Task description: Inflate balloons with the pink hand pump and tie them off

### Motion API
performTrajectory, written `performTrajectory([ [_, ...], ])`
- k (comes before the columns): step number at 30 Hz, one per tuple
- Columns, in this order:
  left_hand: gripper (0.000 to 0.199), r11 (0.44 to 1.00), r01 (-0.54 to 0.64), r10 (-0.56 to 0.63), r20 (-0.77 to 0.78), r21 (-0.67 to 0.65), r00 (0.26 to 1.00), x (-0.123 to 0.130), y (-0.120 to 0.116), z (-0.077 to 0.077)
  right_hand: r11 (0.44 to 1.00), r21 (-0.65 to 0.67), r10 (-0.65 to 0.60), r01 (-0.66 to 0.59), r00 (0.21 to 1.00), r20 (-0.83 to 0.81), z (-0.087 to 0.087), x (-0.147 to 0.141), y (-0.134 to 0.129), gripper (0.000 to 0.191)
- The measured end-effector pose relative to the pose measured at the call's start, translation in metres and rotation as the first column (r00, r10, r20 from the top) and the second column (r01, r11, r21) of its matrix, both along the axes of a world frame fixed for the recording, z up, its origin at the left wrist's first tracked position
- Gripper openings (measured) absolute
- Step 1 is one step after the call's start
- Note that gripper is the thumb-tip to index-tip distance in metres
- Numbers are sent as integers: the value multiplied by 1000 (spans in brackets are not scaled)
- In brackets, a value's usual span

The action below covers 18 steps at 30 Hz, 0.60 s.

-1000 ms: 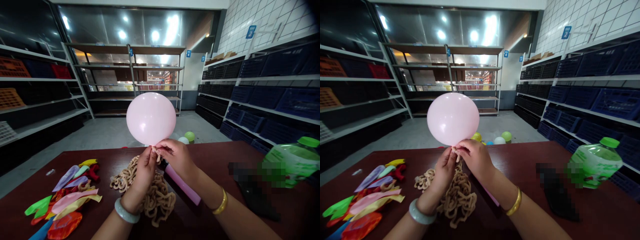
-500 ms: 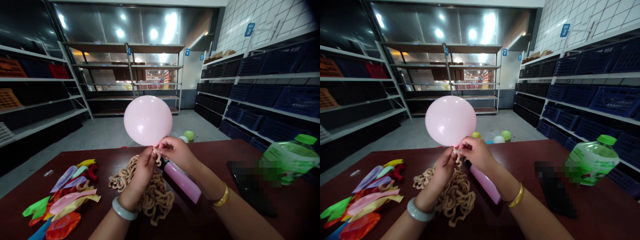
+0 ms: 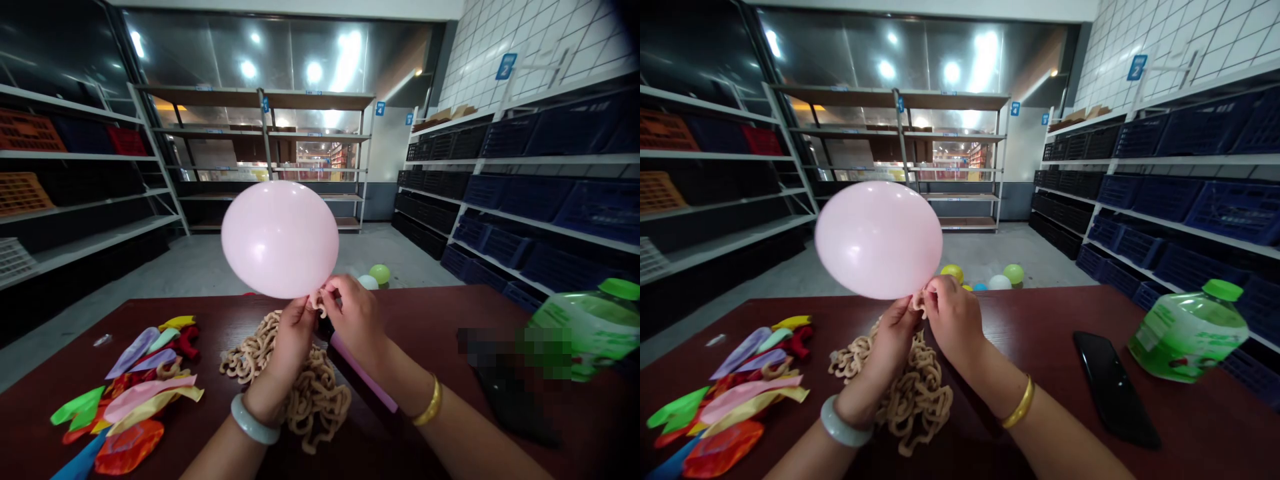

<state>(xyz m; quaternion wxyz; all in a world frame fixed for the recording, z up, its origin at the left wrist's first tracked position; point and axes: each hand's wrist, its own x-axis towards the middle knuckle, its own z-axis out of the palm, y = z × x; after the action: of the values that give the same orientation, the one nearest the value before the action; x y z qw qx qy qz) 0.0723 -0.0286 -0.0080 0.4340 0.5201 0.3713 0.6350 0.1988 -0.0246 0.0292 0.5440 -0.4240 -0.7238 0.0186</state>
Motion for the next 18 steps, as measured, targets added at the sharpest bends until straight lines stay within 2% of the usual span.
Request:
performTrajectory([
  [2, 28, 999, -32, 33, -26, 32, 999, 1, 1, 0, 1000, -23, -3, 3, 1000, -16, -2, 0, 3, 10],
  [4, 26, 996, -63, 66, -46, 66, 997, 1, 2, -1, 986, -137, 79, -94, 990, -116, -2, 0, 8, 8],
  [5, 25, 994, -71, 76, -53, 82, 996, 1, 3, -1, 962, -214, 132, -172, 974, -187, -1, 1, 11, 5],
  [8, 23, 989, -83, 93, -78, 123, 993, 1, 2, -1, 822, -415, 230, -389, 895, -383, 2, 4, 15, 8],
  [10, 22, 986, -97, 111, -95, 138, 989, 0, 2, -1, 742, -484, 260, -464, 865, -430, 5, 7, 15, 12],
  [14, 23, 993, -67, 73, -57, 101, 996, 0, 3, -5, 637, -549, 273, -541, 825, -495, 9, 7, 14, 11],
  [16, 26, 999, -19, 19, 6, 29, 1000, 3, 6, -9, 571, -540, 248, -619, 757, -604, 9, 7, 13, 10],
  [18, 27, 999, -14, 18, 105, -43, 994, 7, 8, -12, 551, -483, 259, -681, 690, -676, 9, 8, 13, 16],
])
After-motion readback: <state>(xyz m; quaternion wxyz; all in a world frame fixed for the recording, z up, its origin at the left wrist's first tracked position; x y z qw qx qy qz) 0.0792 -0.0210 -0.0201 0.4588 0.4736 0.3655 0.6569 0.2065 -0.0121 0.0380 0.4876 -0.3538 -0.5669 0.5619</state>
